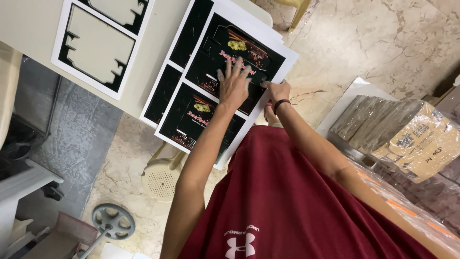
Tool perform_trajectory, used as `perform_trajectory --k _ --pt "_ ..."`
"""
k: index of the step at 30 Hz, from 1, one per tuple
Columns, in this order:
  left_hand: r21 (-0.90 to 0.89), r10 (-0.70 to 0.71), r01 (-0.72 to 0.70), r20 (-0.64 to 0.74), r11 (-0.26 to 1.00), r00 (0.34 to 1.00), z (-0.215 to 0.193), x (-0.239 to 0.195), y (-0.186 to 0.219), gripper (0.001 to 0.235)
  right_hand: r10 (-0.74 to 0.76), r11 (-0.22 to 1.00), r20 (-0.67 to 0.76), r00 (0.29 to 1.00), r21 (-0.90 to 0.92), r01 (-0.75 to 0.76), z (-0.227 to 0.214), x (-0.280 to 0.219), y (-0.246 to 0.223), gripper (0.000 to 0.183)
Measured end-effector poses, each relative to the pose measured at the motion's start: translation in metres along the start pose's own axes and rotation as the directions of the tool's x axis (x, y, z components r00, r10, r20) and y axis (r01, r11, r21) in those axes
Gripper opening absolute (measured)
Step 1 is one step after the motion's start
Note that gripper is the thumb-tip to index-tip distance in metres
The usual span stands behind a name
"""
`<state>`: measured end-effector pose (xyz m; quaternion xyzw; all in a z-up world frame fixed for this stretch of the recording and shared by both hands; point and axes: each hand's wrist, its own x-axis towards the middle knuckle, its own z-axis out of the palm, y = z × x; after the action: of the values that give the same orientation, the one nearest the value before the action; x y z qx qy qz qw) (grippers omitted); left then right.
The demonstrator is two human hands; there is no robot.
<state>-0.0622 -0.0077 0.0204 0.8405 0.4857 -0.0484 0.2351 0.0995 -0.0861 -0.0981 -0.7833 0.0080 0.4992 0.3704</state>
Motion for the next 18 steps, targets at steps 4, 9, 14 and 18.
perform_trajectory --k 4,9,14,18 --pt "-0.043 -0.289 0.3 0.177 0.953 0.941 -0.008 0.037 0.037 0.099 0.02 0.998 0.106 0.994 0.05 -0.025 -0.014 -0.032 -0.028 0.057" --pt "-0.054 -0.477 0.556 0.449 0.83 0.756 -0.024 0.069 0.06 0.143 0.139 0.989 0.385 0.912 -0.106 -0.106 -0.032 -0.066 -0.075 0.031" --pt "-0.006 -0.485 0.56 0.493 0.828 0.722 -0.031 0.078 0.06 0.127 -0.048 0.981 0.405 0.913 -0.152 0.119 -0.036 -0.065 -0.068 0.028" --pt "0.119 -0.384 0.37 0.419 0.921 0.823 -0.033 0.06 0.043 0.093 0.151 0.984 0.387 0.91 -0.149 -0.1 -0.041 -0.071 -0.079 0.044"
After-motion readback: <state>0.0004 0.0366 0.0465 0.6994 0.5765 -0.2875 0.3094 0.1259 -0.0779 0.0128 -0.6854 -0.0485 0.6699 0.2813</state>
